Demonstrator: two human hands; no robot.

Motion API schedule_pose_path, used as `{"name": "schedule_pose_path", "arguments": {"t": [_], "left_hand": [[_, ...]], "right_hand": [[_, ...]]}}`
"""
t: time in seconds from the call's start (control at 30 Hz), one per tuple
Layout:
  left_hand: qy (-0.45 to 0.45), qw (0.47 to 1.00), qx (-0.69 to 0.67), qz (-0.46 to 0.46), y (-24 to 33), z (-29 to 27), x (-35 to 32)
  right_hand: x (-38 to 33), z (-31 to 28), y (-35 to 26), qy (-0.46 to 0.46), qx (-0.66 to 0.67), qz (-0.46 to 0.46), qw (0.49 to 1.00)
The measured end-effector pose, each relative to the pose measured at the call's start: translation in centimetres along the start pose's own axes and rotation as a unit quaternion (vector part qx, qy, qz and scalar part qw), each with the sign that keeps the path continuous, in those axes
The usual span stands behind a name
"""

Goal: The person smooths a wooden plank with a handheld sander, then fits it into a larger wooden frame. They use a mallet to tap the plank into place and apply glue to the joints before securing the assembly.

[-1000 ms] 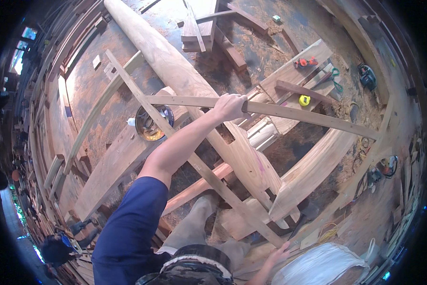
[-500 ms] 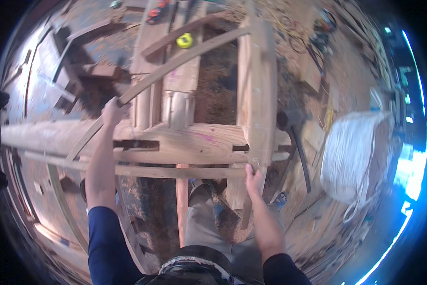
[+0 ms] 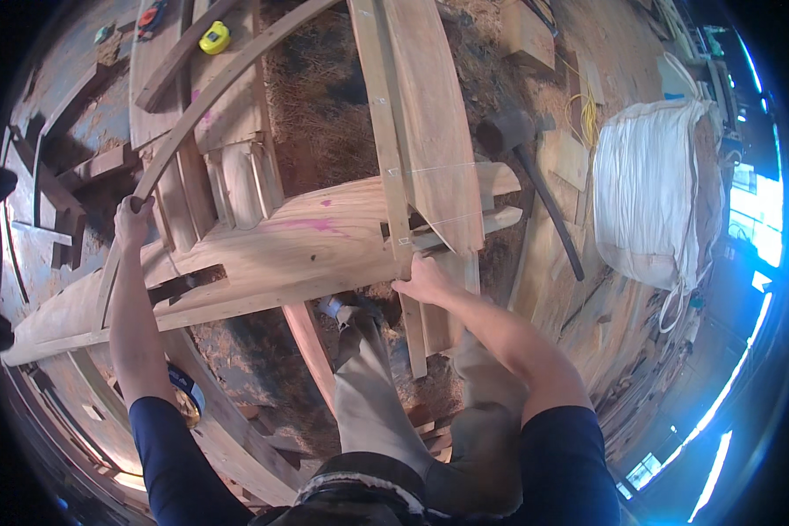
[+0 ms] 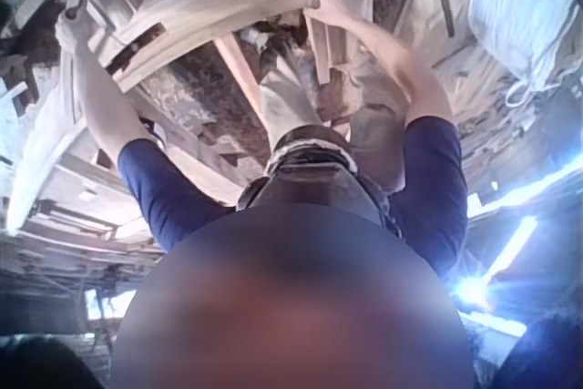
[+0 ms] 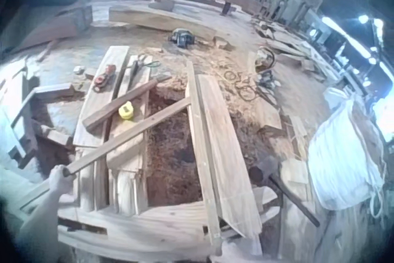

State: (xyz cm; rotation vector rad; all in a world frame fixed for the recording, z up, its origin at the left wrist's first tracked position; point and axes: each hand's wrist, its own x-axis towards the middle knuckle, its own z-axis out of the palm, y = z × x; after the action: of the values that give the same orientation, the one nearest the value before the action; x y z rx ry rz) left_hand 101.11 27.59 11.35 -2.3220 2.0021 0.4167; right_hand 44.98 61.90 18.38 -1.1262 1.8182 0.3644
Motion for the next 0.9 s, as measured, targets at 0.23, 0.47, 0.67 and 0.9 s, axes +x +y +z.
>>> {"name": "schedule_pose_path", "arguments": {"t": [0.23,0.47,0.67,0.9], "left_hand": [[0.089,0.992,0.086,0.005,-1.4,3.9,0.6],[0.252,0.959,-0.039,0.123,1.2,5.0,-3.9],[0.157,0.974,-0.132,0.096,7.3,6.0,-25.4],[0.050,0.992,-0.032,0.110,9.2,10.7,-31.1]], "right_hand": [[1.4,-0.5,-0.6,0.032,-0.054,-0.011,0.998],[3.3,-1.1,-1.1,0.032,-0.033,-0.011,0.999],[3.6,-1.8,-0.4,0.012,-0.032,-0.029,0.999],[1.5,0.0,2.4,-0.056,-0.021,-0.039,0.997]]}}
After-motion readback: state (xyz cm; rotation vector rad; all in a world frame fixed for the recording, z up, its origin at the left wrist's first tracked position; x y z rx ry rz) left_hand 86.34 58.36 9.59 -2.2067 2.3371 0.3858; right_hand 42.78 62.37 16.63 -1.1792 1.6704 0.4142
